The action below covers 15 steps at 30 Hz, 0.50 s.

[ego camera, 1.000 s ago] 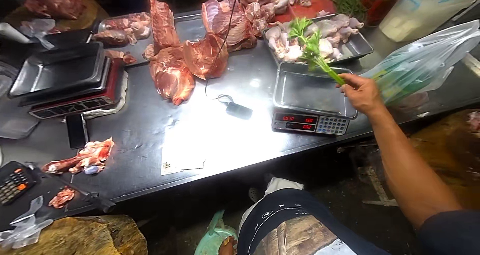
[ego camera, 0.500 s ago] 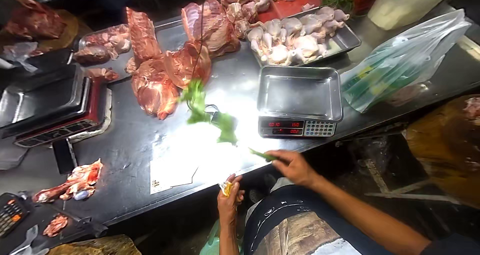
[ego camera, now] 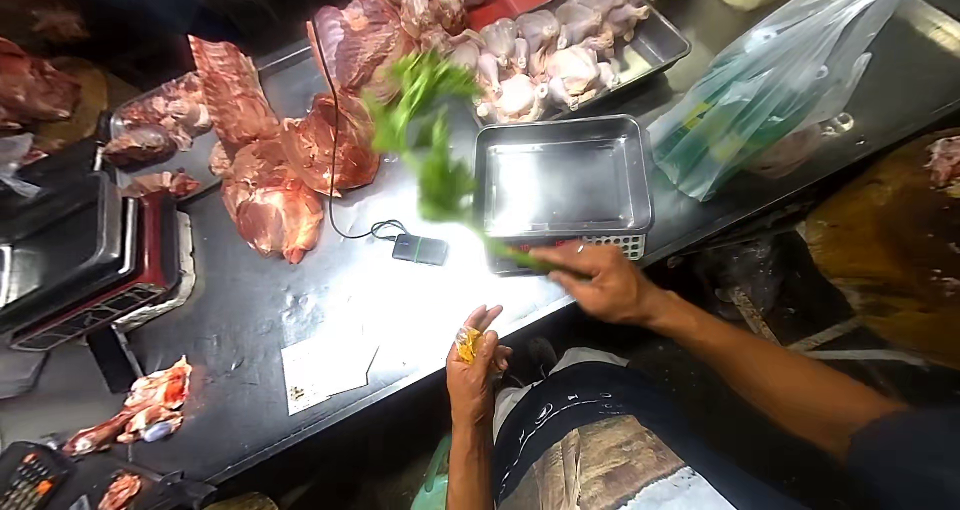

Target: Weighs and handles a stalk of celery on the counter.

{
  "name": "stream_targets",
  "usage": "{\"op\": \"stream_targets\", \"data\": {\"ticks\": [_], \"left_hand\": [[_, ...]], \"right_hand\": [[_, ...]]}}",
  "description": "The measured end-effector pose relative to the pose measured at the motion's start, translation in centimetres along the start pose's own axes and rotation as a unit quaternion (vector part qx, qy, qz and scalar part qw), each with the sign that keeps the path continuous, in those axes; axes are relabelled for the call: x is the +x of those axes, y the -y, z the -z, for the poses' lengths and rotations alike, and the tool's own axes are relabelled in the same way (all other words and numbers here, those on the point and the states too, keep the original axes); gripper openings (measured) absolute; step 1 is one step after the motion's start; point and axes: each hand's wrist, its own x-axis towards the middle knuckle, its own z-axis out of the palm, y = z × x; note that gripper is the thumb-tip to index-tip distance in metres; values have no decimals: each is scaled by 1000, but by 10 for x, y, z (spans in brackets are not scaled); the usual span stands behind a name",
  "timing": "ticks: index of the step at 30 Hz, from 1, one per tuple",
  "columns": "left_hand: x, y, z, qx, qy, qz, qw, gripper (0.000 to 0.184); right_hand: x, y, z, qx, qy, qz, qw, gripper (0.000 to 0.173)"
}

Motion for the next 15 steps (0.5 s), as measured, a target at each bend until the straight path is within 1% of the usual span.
{"op": "stream_targets", "data": {"ticks": [2,4,5,6,7,8,10,11,12,13,14,15], "left_hand": [[3,-9,-8,-8,14,-13,1000,45],[5,-12,-12,-11,-5,-25,1000,37],[3,-11,-11,-7,-20,-25,999,32],[-1,-9,-8,-2,-36,-21,999,30],[-7,-5,-4,1,-50,-12,999,30],[-12,-1,1,1,-67,-2,998,30],[-20,8,9,-14,-106,19,994,30],[-23,12,13,-22,-125,26,992,29],[-25,16,17,-26,-140,29,989,30],[-26,18,19,-28,-153,30,987,30],[-27,19,21,-26,-164,31,986,29],[-26,19,22,-23,-173,33,984,29]], "right_hand": [[-24,12,-34,77,43,-23,996,33],[-43,12,-58,143,75,-54,985,32],[-51,6,-64,170,73,-79,980,32],[-59,-6,-65,178,47,-119,976,31],[-67,-23,-63,166,0,-172,971,31],[-75,-45,-57,134,-69,-225,963,29],[-89,-91,-36,39,-213,-326,920,29],[-96,-113,-22,-1,-262,-365,893,33],[-103,-134,-8,-27,-292,-395,871,41],[-111,-154,3,-39,-303,-412,858,50],[-118,-170,11,-34,-304,-417,856,56],[-122,-182,16,-8,-295,-416,860,56]]}}
